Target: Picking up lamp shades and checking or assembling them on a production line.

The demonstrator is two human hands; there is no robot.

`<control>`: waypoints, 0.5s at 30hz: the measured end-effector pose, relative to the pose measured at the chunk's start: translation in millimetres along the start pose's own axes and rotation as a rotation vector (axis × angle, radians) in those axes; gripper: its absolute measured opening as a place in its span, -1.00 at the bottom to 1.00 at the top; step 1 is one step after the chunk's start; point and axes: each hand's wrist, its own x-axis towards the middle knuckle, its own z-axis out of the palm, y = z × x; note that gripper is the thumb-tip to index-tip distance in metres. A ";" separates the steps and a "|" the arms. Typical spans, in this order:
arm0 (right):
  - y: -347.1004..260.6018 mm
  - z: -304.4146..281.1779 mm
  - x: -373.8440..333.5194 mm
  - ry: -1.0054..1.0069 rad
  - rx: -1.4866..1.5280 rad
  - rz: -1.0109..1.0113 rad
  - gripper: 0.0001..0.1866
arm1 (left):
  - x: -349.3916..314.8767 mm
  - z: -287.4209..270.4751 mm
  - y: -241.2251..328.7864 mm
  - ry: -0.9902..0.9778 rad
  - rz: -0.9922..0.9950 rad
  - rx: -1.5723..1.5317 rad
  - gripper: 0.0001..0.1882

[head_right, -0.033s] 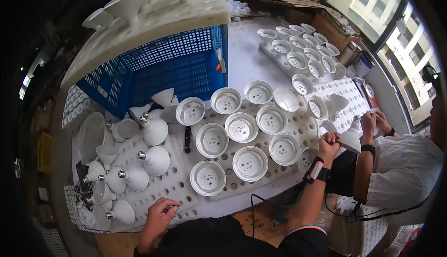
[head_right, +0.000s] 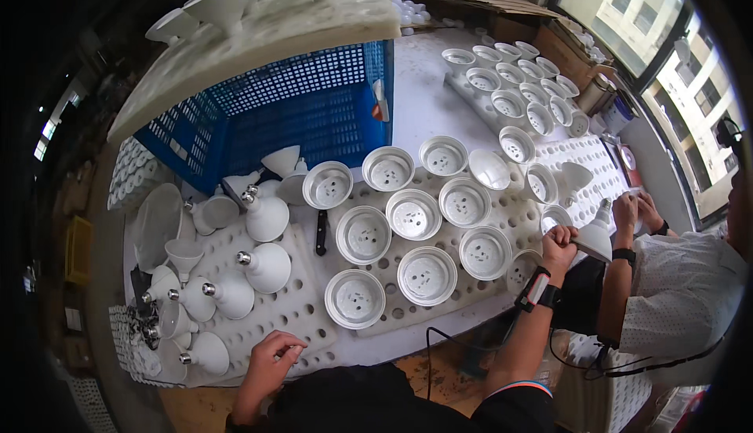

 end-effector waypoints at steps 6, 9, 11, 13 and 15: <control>-23.1 -0.3 21.8 -0.017 0.002 0.088 -0.84 | -10.2 -9.4 -9.1 0.006 0.017 0.051 -0.88; -49.6 -11.9 40.0 -0.006 -0.054 0.120 -0.81 | -20.1 -24.1 -12.3 0.053 -0.046 0.030 -0.89; -56.0 -24.4 55.9 -0.006 -0.081 0.137 -0.80 | -28.9 -33.2 -18.9 0.151 -0.115 -0.009 -0.91; -58.4 -29.5 65.5 0.015 -0.033 0.157 -0.80 | -36.3 -48.5 -30.8 0.213 -0.135 -0.029 -0.92; -25.7 -16.1 40.5 -0.006 -0.066 0.138 -0.81 | -35.8 -58.6 -39.7 0.274 -0.155 -0.045 -0.92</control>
